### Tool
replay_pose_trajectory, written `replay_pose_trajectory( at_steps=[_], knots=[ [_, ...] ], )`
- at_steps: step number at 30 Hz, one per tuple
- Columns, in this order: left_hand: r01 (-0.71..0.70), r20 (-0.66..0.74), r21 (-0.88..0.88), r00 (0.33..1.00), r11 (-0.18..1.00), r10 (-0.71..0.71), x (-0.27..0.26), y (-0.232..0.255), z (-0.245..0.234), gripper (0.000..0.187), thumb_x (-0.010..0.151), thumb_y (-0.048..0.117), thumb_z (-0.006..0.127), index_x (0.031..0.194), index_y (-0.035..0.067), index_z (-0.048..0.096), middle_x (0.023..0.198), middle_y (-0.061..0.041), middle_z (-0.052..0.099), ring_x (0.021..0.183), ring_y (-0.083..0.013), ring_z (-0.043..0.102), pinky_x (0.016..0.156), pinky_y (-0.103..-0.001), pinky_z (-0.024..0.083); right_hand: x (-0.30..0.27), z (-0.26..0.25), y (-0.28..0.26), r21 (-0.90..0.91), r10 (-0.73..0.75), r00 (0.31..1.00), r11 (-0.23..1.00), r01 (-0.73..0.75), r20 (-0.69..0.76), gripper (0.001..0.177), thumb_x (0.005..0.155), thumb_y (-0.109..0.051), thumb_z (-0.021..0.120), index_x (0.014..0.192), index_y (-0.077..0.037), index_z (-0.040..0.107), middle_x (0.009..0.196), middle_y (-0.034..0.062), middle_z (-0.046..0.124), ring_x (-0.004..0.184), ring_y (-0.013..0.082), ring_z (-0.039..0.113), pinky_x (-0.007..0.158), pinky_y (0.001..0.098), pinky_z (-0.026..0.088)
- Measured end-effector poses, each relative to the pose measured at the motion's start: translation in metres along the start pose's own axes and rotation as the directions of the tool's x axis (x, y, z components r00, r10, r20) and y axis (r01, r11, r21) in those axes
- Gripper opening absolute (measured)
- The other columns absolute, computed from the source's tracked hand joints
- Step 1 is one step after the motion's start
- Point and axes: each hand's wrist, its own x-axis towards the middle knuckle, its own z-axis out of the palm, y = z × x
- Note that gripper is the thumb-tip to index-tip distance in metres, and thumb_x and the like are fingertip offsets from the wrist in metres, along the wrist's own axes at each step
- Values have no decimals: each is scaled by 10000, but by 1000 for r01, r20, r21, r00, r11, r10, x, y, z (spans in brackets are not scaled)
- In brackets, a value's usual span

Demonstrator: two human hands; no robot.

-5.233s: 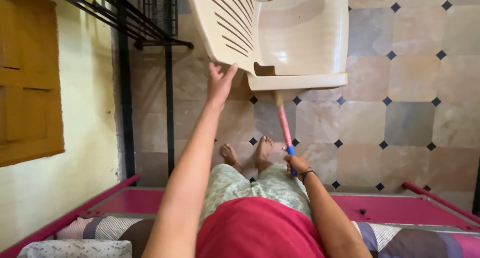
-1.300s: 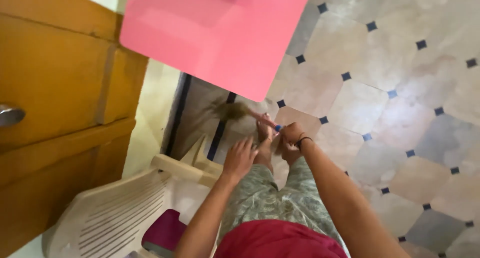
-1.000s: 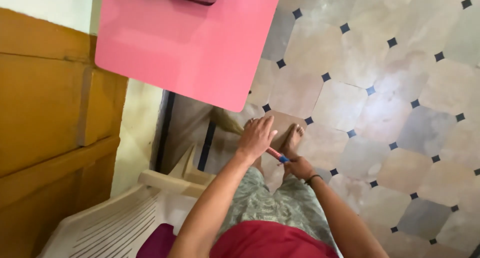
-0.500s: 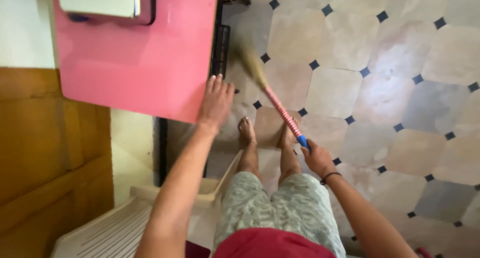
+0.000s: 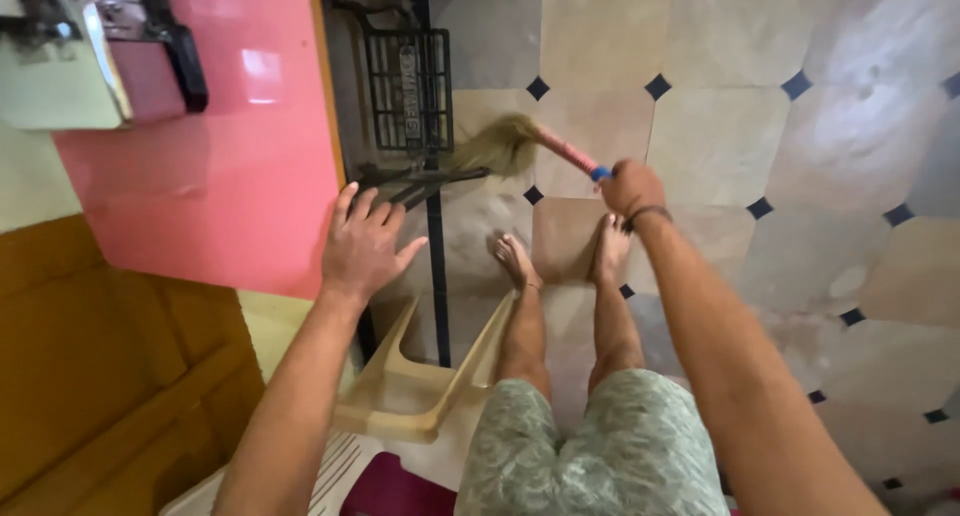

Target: Sweep the floor in a bedroom using a broom.

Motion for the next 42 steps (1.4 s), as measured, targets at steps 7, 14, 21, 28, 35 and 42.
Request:
replay_pose_trajectory(
  at_steps=[7,14,21,28,35,42],
  knots=[
    [14,19,21,1000,1000,-14,6,5,-7,548,875,611,717,988,80,791,930,-55,750,1067,-228,652,1189,-459,309,41,-71,-27,232,-20,999,973,9,47,343,871,-332,772,1094,-72,767,846,195,745,694,299,734,666,410,573],
    [7,16,24,1000,1000,-7,10,8,-8,510,859,582,743,934,79,785,886,-51,740,984,-222,654,1162,-455,336,30,26,-85,830,46,994,555,55,-97,323,963,-297,709,1193,-70,718,663,83,626,526,182,575,504,391,461],
    [12,-5,17,1000,1000,-12,3,-1,-2,532,860,619,740,910,90,759,847,-72,714,946,-232,644,1132,-460,346,-201,86,-104,834,-98,986,527,164,-132,423,1007,-174,593,1397,-20,532,979,104,641,826,164,610,718,312,522],
    [18,-104,-62,994,998,-25,0,2,-2,503,854,580,747,892,79,741,810,-53,682,944,-227,640,1149,-456,351,-107,80,-166,825,-332,756,250,-506,564,279,1008,-202,528,893,-9,692,525,21,528,392,118,444,383,296,325],
    [15,-49,-49,999,999,-17,5,-1,-2,506,864,589,764,783,92,713,743,-77,667,862,-242,648,1139,-446,376,-50,138,-241,641,-225,959,713,283,-172,300,954,-310,632,1000,-34,742,584,117,628,459,268,619,433,413,470],
    [25,-95,-97,995,995,-34,3,0,-5,492,837,566,761,773,82,708,717,-72,658,829,-247,635,1116,-454,393,-106,96,-86,651,-258,770,715,-254,583,195,849,-192,698,725,-57,634,614,60,597,490,137,559,446,323,432]
  ],
)
